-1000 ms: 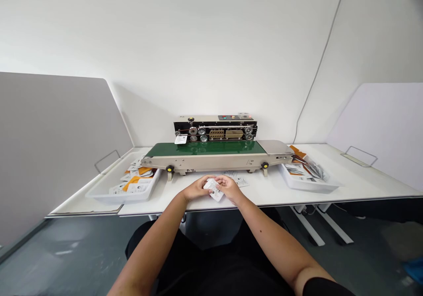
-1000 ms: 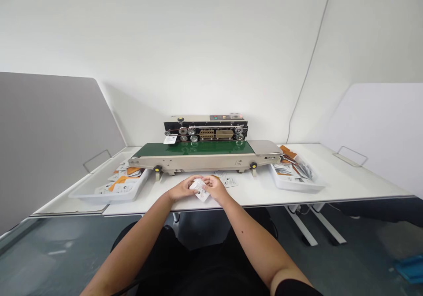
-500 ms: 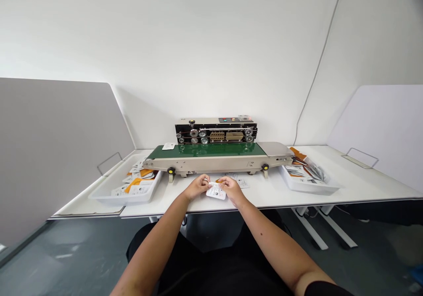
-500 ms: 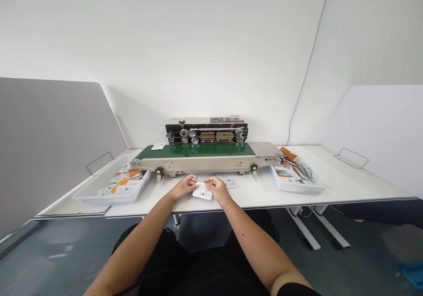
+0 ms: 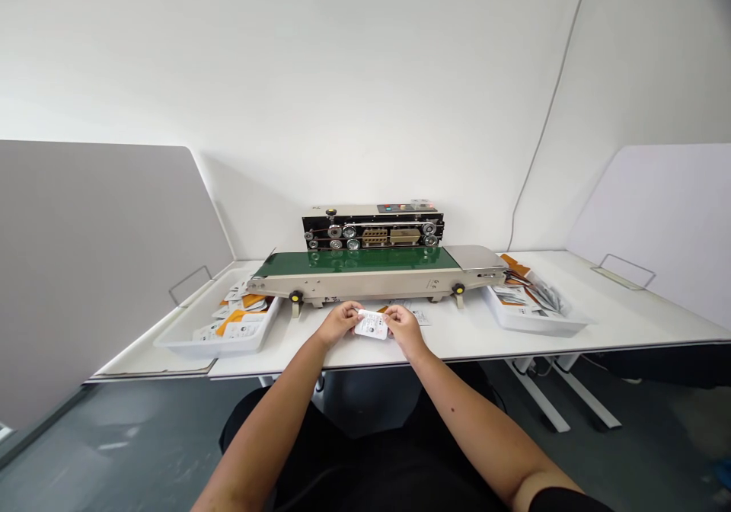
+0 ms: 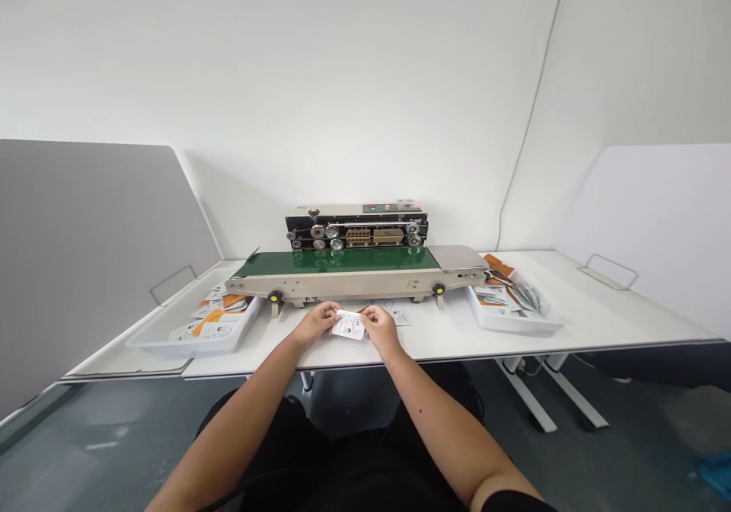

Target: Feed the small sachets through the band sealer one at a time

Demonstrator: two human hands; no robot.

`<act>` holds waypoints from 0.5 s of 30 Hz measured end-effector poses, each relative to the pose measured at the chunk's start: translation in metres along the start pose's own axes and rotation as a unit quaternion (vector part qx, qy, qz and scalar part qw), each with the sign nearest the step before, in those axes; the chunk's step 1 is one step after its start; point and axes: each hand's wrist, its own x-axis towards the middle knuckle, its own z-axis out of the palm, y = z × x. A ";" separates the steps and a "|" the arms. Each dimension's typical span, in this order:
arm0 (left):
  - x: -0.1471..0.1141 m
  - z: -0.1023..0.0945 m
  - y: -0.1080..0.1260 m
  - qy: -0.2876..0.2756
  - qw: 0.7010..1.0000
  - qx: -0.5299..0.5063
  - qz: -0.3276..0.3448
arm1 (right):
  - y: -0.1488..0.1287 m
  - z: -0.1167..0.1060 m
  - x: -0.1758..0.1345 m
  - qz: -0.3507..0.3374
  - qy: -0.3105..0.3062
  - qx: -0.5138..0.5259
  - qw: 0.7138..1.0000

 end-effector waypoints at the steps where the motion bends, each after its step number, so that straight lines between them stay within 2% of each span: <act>1: 0.000 0.000 0.000 0.004 1.000 -0.010 0.004 | -0.001 0.000 0.000 -0.007 0.011 0.011 1.000; 4: 0.001 -0.001 0.000 0.020 0.999 -0.049 0.008 | -0.003 0.000 0.000 -0.023 0.030 0.034 0.999; 7: 0.000 0.000 0.001 0.011 0.997 -0.075 -0.011 | 0.001 0.005 0.002 -0.023 -0.032 -0.008 0.999; 10: -0.001 0.002 0.000 -0.038 0.996 -0.069 -0.028 | 0.002 0.013 0.007 -0.030 -0.077 -0.082 0.993; 12: -0.003 0.003 0.000 -0.061 0.996 -0.066 -0.026 | -0.008 0.013 0.015 -0.036 -0.074 -0.097 0.992; 15: -0.005 0.003 0.001 -0.066 0.996 -0.063 -0.021 | -0.047 -0.004 0.038 -0.062 -0.041 -0.084 0.994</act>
